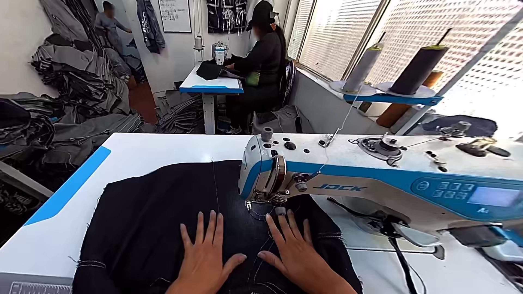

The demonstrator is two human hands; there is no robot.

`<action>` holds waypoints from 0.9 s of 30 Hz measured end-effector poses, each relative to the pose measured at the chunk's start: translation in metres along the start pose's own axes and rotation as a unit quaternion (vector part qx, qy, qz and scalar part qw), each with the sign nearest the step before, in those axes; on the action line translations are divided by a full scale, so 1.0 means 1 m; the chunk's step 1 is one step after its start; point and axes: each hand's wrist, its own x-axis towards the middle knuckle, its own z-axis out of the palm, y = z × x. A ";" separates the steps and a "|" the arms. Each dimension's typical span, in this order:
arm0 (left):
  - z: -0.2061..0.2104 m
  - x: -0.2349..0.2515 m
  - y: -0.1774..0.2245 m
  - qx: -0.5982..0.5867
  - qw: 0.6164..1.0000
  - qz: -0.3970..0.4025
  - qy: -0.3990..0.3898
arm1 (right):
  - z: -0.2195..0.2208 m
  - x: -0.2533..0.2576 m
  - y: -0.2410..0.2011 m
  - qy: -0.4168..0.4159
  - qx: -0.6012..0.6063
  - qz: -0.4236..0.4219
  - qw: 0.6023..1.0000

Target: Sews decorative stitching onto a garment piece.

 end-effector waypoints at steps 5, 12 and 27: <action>-0.017 0.014 -0.038 0.005 0.993 0.040 -0.111 | -0.012 0.012 -0.025 -0.103 0.030 0.058 0.993; -0.026 0.019 -0.039 0.007 0.985 0.063 -0.163 | -0.009 -0.001 -0.034 -0.074 0.026 0.086 0.993; -0.073 -0.066 -0.006 -0.002 0.931 -0.132 -0.341 | -0.055 -0.038 -0.110 -0.296 0.059 0.035 0.953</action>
